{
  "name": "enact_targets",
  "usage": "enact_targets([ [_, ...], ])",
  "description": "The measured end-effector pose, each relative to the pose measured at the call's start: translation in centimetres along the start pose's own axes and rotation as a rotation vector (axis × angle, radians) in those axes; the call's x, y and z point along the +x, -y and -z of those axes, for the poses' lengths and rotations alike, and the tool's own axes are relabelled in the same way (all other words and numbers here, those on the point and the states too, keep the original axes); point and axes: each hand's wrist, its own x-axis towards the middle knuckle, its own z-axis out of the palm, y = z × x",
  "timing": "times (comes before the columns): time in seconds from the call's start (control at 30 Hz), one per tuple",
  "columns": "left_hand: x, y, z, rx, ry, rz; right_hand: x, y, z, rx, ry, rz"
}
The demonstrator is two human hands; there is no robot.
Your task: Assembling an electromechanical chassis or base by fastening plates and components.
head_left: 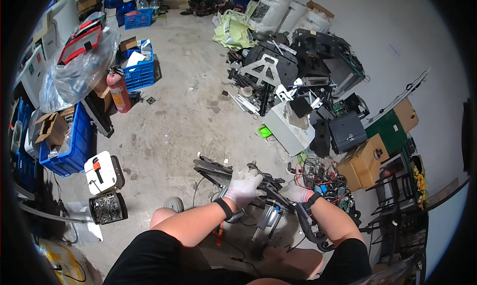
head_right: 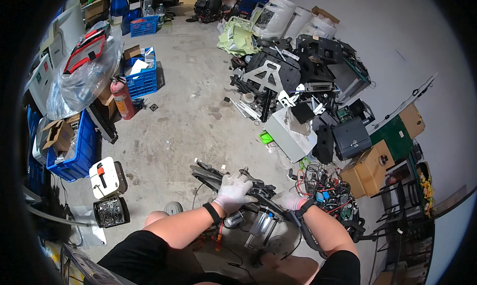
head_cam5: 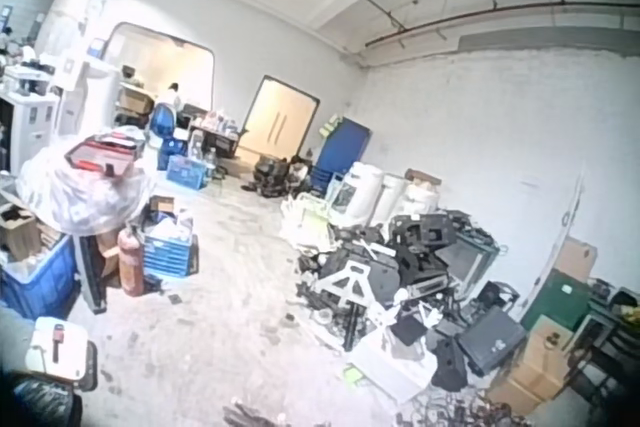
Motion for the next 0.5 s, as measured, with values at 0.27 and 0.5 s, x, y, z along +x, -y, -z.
enact_targets([
  [0.27,-0.6,0.1,0.0,0.001,0.005,0.017,0.0,-0.8,-0.4,0.06,-0.073,0.213],
  [0.5,-0.2,0.2,-0.2,0.014,0.008,0.013,-0.2,1.5,-0.4,0.258,0.012,-0.318],
])
